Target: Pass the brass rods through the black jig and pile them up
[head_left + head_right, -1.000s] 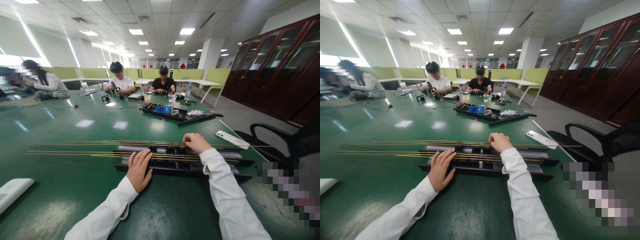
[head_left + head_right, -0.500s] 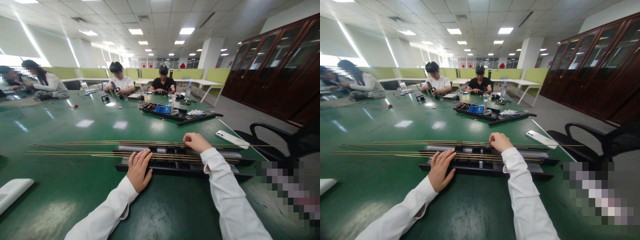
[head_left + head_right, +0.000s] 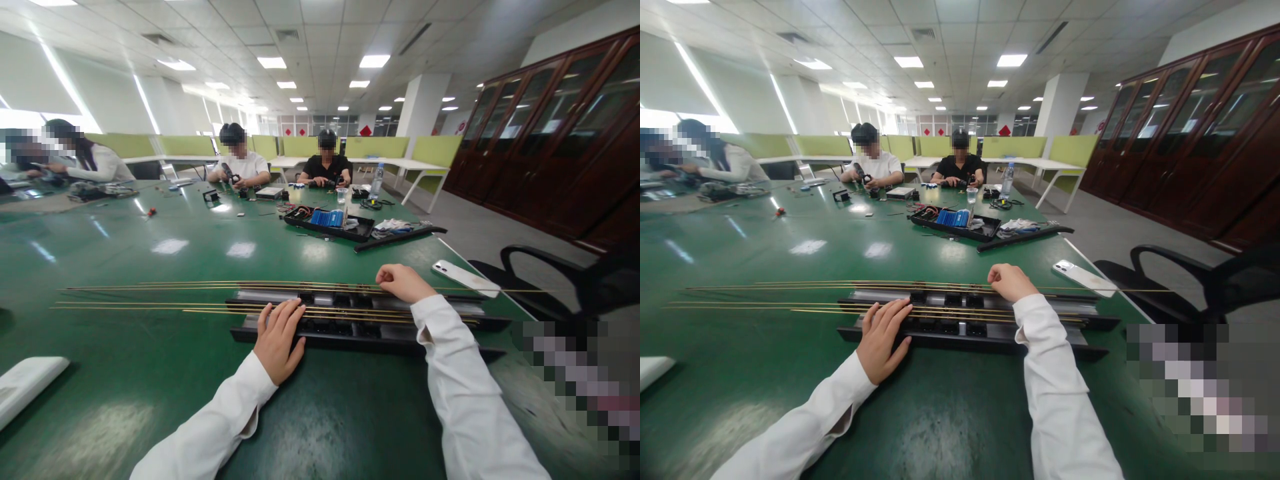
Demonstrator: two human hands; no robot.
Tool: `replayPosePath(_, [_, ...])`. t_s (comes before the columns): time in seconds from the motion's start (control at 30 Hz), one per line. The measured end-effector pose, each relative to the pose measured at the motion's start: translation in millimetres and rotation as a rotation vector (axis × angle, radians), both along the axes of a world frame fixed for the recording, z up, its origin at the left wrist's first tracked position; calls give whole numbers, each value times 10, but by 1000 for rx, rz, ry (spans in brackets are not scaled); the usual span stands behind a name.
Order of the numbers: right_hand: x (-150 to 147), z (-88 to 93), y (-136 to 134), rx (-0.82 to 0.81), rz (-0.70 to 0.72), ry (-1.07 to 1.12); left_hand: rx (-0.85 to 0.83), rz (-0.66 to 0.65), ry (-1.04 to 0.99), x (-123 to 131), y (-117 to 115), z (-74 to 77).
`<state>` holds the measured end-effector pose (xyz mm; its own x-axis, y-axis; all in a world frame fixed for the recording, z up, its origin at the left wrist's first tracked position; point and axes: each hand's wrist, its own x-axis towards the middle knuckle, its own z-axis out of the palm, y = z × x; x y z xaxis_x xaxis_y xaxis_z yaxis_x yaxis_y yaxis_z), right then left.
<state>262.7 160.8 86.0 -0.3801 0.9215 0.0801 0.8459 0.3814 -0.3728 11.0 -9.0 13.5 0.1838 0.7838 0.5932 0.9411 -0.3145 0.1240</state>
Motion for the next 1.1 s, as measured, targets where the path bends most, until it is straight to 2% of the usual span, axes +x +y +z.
replayPosePath(1.1, [217,31,44,-65,-64,26,5,-6,-13,0,-9,3])
